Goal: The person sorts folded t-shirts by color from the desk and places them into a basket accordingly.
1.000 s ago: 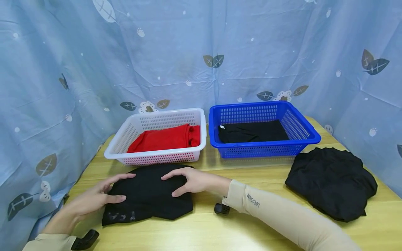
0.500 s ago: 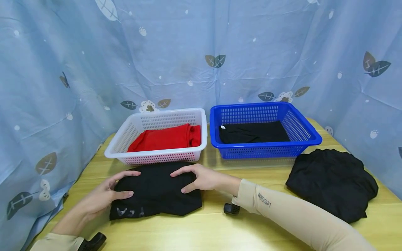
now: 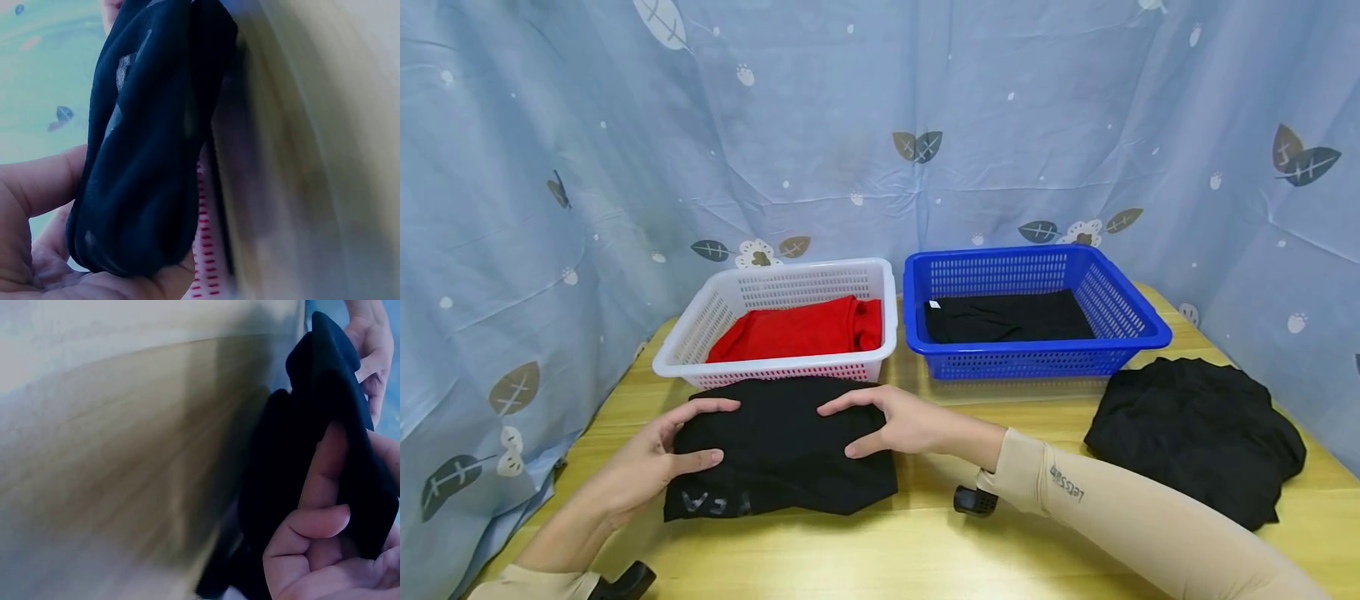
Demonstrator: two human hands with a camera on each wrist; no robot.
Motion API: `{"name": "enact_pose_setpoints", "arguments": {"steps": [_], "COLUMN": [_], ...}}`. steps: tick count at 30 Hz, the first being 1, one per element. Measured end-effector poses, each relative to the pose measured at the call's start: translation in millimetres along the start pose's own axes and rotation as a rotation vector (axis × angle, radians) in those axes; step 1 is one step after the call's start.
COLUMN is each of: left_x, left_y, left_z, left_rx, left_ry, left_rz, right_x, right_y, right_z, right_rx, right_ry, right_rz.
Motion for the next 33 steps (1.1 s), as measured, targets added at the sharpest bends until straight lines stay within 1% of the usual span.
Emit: {"name": "enact_pose_setpoints", "arguments": {"steps": [4, 8, 11, 17, 21, 23, 26, 29, 33], "left_x": [2.0, 3.8, 5.5, 12.0, 17.6, 19.7, 21.8, 23.1, 24.5], "left_y": [2.0, 3.1, 4.2, 6.5, 7.6, 8.3, 8.6, 6.0, -2.5], "left_z": [-11.7, -23.5, -31.1, -45.7, -57.5, -64.3, -75.7, -87.2, -100.4], "left_rx": [0.033, 0.041, 0.046, 0.106, 0.149, 0.168, 0.186, 0.202, 0.218], "left_ry": [-0.014, -0.025, -0.038, -0.019, 0.000, -0.002, -0.048, -0.081, -0.069], "left_rz": [-0.003, -0.006, -0.010, -0.010, 0.002, 0.003, -0.015, -0.024, -0.006], "right_x": [-4.2, -9.5, -13.2, -18.5, -21.7, -24.1, -29.3, -36.0, -47.5], "right_y": [10.0, 19.6, 27.0, 42.1, 51.8, 57.0, 64.3, 71.2, 79.7], "right_z": [6.6, 13.3, 17.1, 22.5, 28.0, 31.4, 35.7, 39.1, 42.6], "right_rx": [-0.038, -0.083, -0.090, -0.055, -0.066, -0.069, -0.060, -0.042, -0.013], "right_ry": [0.001, 0.016, 0.013, -0.007, 0.021, 0.045, 0.056, 0.057, 0.048], "right_rz": [0.006, 0.002, 0.000, -0.007, -0.024, -0.033, -0.043, -0.053, -0.071]}}
Point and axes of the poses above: each hand's wrist, its own y-axis away from the middle knuckle, its own x-axis out of the palm, z = x × y, the point moved 4 cm from there along -y, towards the middle knuckle, and after that the axes turned 14 degrees about z, right-handed, at the moved point
